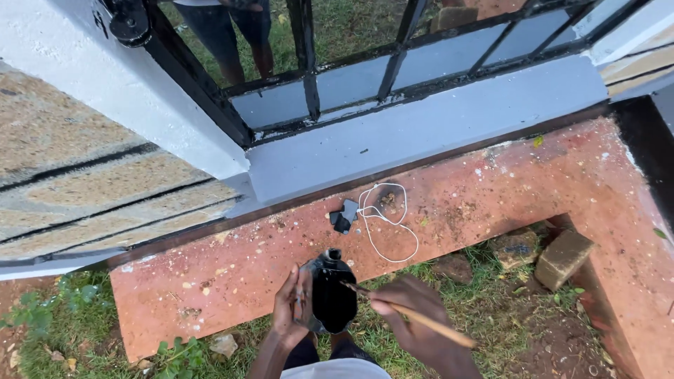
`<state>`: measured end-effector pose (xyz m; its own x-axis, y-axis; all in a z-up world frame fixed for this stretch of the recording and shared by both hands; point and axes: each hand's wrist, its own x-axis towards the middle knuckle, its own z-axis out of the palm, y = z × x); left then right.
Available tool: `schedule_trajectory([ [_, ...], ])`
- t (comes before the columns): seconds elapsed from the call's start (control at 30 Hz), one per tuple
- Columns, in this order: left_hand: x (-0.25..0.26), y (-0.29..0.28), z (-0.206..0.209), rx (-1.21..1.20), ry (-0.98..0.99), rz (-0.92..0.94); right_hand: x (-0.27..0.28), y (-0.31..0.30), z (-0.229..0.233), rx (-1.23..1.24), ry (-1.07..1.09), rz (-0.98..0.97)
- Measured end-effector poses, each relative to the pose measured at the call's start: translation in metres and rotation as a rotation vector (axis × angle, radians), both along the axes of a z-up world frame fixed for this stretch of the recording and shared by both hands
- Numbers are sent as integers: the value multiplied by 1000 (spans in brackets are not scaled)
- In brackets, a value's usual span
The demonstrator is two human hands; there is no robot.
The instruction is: Painting the metal grill and ledge of a house window.
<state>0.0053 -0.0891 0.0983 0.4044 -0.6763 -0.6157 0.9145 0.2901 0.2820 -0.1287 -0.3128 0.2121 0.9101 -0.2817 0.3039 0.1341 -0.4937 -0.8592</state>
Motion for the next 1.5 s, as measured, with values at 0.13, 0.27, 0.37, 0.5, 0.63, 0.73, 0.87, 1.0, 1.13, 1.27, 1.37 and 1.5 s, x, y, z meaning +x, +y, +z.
schedule_trajectory([
  [0.13,-7,4,-6,33,44,19,5,16,-12,-183,115,16],
  [0.27,-9,16,-14,37,26,24,-21,16,-20,96,210,-110],
  [0.37,-3,24,-17,-13,105,77,-46,9,3,190,421,-196],
  [0.5,4,41,-5,20,91,24,-58,13,33,4,295,-113],
  [0.63,15,58,-13,28,35,-81,-69,29,69,-193,225,-75],
  [0.73,29,63,-17,16,53,-91,-88,35,73,-199,237,-113],
  [0.87,29,73,-12,36,74,-127,-123,49,70,-18,333,-380],
  [1.0,30,73,8,25,68,-173,-120,66,62,176,315,-654],
  [1.13,29,64,22,-31,-33,-147,-105,44,31,84,400,-705],
  [1.27,26,52,8,70,-41,-105,-99,37,54,75,420,-803],
  [1.37,21,34,9,-24,-20,-137,-116,15,61,67,331,-814],
  [1.5,8,-1,-17,44,15,-95,-134,-30,53,220,141,-738],
])
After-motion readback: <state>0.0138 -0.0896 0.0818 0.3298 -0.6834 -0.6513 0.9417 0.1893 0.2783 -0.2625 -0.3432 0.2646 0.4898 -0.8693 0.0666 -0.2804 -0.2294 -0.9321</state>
